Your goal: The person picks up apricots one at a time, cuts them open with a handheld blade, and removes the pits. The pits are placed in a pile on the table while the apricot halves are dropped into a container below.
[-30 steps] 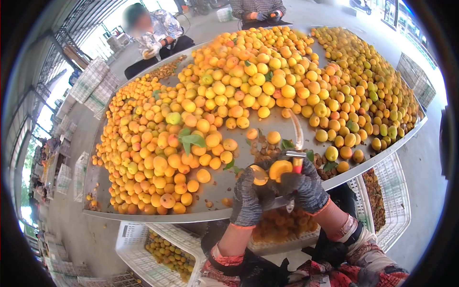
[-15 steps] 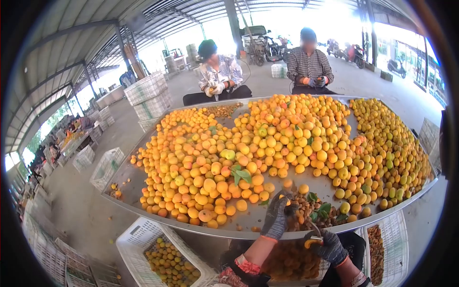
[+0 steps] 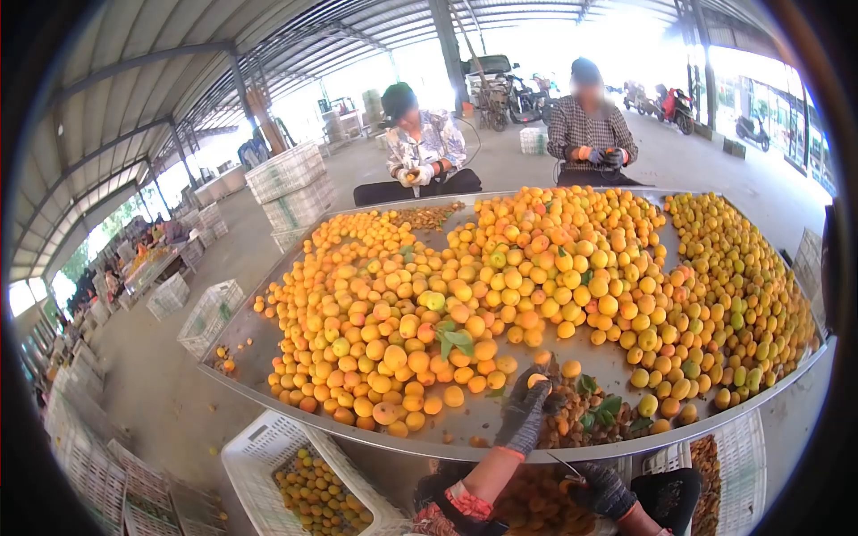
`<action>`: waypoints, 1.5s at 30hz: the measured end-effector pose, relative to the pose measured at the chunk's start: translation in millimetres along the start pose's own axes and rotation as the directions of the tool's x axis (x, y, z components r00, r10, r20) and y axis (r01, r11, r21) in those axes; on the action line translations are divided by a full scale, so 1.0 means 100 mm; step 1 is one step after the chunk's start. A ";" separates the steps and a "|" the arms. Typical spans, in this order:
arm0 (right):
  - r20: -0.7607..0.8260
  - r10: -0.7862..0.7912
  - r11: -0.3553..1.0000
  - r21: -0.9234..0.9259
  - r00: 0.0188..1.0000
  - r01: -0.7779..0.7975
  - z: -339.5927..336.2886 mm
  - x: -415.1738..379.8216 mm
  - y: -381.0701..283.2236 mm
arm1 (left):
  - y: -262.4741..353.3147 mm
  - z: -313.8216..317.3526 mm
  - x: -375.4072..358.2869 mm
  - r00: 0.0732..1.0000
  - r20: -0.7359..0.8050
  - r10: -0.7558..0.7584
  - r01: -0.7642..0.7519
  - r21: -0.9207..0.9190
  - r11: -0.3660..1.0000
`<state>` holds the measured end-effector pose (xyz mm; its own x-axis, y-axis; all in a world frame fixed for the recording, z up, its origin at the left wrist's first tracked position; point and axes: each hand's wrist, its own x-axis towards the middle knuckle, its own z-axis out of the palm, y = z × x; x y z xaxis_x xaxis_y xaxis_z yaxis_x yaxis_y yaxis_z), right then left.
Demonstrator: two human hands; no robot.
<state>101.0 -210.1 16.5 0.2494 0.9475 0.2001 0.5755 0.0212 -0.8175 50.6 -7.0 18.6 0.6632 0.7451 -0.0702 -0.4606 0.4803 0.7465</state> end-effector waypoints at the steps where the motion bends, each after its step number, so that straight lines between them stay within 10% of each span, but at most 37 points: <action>1: 0.024 0.031 0.994 0.107 0.999 -0.033 0.01 -0.03 0.04 | 0.02 0.01 -0.02 1.000 0.013 0.026 -0.027 0.127 0.992; 6: 0.131 0.142 0.972 0.168 0.981 -0.163 -0.03 -0.10 0.13 | -0.01 0.05 -0.07 1.000 -0.007 0.017 -0.014 0.333 0.943; 18: 0.111 -0.098 0.995 -0.012 0.989 0.100 -0.04 0.03 0.40 | 0.09 0.17 -0.01 0.974 -0.131 0.183 -0.135 0.313 0.940; 23: 0.502 0.048 0.996 0.045 0.864 -0.082 -0.32 0.12 0.02 | 0.02 0.06 0.04 0.998 0.001 0.061 -0.057 0.374 0.926; 29: 0.218 0.040 0.910 0.396 0.975 -0.125 -0.65 0.35 -0.28 | -0.06 0.09 -0.03 0.994 0.049 0.101 -0.111 0.309 0.945; 30: 0.188 -0.114 0.990 0.098 0.975 0.097 -0.70 0.38 -0.17 | -0.08 0.05 -0.02 0.993 0.051 0.104 -0.115 0.313 0.943; 42: 0.143 -0.200 0.972 0.151 0.969 0.179 -0.53 0.61 -0.01 | -0.04 0.03 0.02 0.999 0.031 0.013 -0.027 0.482 0.876; 45: 0.105 -0.253 0.967 0.012 0.962 0.253 -0.47 0.62 0.10 | -0.03 0.05 0.05 0.972 0.144 0.186 -0.234 0.664 0.710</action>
<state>159.0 -166.0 46.7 0.0128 0.9395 0.3424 0.6102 0.2640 -0.7470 57.9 -7.2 19.5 0.6435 0.7472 0.1660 -0.0911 -0.1406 0.9859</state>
